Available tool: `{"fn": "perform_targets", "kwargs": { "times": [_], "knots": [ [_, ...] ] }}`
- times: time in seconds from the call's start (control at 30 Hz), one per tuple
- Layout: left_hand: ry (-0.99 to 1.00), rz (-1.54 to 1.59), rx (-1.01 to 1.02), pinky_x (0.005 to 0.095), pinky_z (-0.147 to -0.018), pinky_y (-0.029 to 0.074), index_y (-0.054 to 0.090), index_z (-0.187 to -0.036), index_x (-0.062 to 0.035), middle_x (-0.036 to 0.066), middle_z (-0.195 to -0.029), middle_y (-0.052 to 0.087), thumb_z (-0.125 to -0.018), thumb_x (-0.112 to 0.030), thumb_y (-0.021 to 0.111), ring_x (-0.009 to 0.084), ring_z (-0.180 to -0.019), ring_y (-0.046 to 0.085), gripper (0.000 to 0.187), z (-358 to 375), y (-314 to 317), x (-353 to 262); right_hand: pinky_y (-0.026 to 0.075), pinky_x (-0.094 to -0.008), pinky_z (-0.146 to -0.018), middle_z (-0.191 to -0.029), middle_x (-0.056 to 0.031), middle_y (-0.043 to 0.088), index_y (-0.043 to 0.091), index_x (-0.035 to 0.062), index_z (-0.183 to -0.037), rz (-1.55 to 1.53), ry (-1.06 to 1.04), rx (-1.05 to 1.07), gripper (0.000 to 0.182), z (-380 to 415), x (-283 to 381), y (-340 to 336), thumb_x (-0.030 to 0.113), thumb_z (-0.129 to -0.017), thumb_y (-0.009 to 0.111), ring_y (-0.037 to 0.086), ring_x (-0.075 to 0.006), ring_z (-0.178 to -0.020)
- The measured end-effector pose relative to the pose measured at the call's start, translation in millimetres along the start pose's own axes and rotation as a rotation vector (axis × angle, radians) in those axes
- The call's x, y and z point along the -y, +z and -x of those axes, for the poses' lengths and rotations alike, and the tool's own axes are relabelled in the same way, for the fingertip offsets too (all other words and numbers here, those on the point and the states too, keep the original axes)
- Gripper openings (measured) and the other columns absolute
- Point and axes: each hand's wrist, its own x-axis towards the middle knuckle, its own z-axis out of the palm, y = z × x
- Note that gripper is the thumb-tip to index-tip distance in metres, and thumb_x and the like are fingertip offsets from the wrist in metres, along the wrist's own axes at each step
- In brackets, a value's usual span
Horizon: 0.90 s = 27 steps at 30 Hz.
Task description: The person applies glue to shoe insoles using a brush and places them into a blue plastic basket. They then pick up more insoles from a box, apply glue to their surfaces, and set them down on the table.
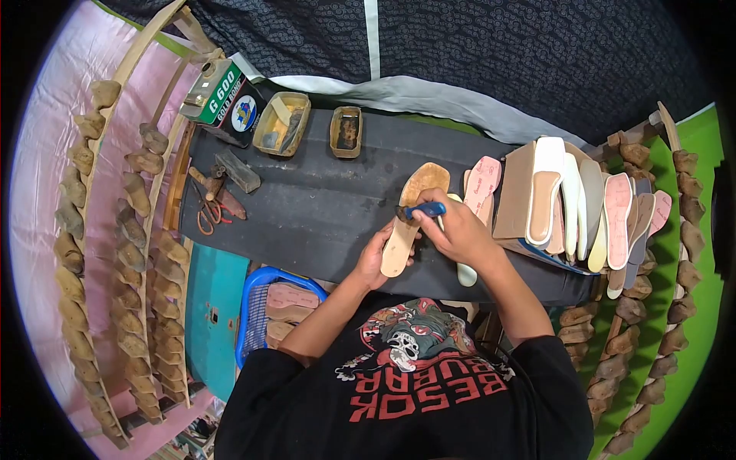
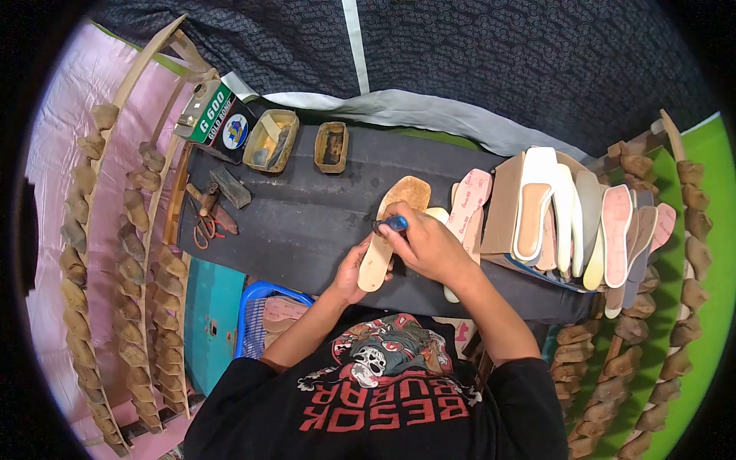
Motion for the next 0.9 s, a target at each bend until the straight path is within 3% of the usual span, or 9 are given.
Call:
{"fn": "perform_targets", "kwargs": {
  "times": [0.17,0.3,0.37,0.43,0.67,0.8,0.9],
  "knots": [
    [-0.014,0.047,0.042,0.0372,-0.077,0.057,0.057,-0.14,-0.0087,0.009,-0.122,0.068,-0.106,-0.044,0.041,0.0188,-0.094,0.066,0.052,-2,-8,4,0.053,-0.0462,-0.078,-0.102,-0.0232,0.067,0.054,0.0019,-0.119,0.003,0.159,-0.05,0.022,-5,-2,-18,0.014,-0.103,0.062,0.068,-0.0429,-0.094],
    [-0.042,0.069,-0.013,0.039,-0.077,0.057,0.063,-0.13,-0.0071,0.009,-0.117,0.07,-0.106,-0.044,0.041,0.0196,-0.094,0.067,0.049,-4,-8,6,0.053,-0.0472,-0.082,-0.106,-0.0217,0.067,0.055,0.0022,-0.117,0.071,-0.017,0.033,0.022,4,6,-10,0.015,-0.1,0.064,0.067,-0.0427,-0.098],
    [-0.029,0.076,-0.035,0.0402,-0.077,0.057,0.065,-0.127,-0.0076,0.009,-0.114,0.071,-0.106,-0.044,0.041,0.0203,-0.094,0.068,0.048,-7,-20,14,0.053,-0.0468,-0.083,-0.105,-0.0214,0.067,0.056,0.0021,-0.117,0.038,0.012,0.086,0.023,11,13,-2,0.015,-0.1,0.065,0.067,-0.0427,-0.098],
    [-0.018,0.12,-0.064,0.0416,-0.078,0.057,0.065,-0.125,-0.0084,0.008,-0.11,0.071,-0.106,-0.044,0.041,0.0217,-0.093,0.068,0.046,-6,-18,13,0.054,-0.0464,-0.083,-0.105,-0.0211,0.067,0.056,0.002,-0.117,0.001,0.045,0.137,0.024,16,17,3,0.015,-0.1,0.066,0.067,-0.0427,-0.099],
    [-0.025,0.1,-0.049,0.0431,-0.079,0.056,0.063,-0.126,-0.0085,0.007,-0.104,0.07,-0.106,-0.043,0.041,0.0238,-0.094,0.068,0.046,-6,-12,4,0.055,-0.0455,-0.081,-0.104,-0.0205,0.068,0.056,0.0018,-0.118,0.018,0.118,-0.052,0.024,9,5,-2,0.014,-0.1,0.066,0.068,-0.0416,-0.095],
    [0.01,0.136,-0.061,0.0424,-0.078,0.055,0.063,-0.127,-0.0087,0.009,-0.104,0.07,-0.106,-0.043,0.042,0.0234,-0.093,0.067,0.045,-8,-12,3,0.055,-0.0448,-0.079,-0.104,-0.0201,0.067,0.056,0.0013,-0.117,0.044,-0.022,0.031,0.024,15,14,3,0.012,-0.099,0.067,0.068,-0.0406,-0.094],
    [0.006,0.134,-0.056,0.0419,-0.077,0.054,0.063,-0.127,-0.0093,0.01,-0.104,0.07,-0.106,-0.043,0.042,0.0233,-0.094,0.067,0.045,-8,-13,4,0.054,-0.0449,-0.077,-0.099,-0.0201,0.067,0.056,0.0011,-0.115,0.077,0.018,-0.04,0.023,15,11,-1,0.012,-0.099,0.067,0.068,-0.0401,-0.089]
  ]
}}
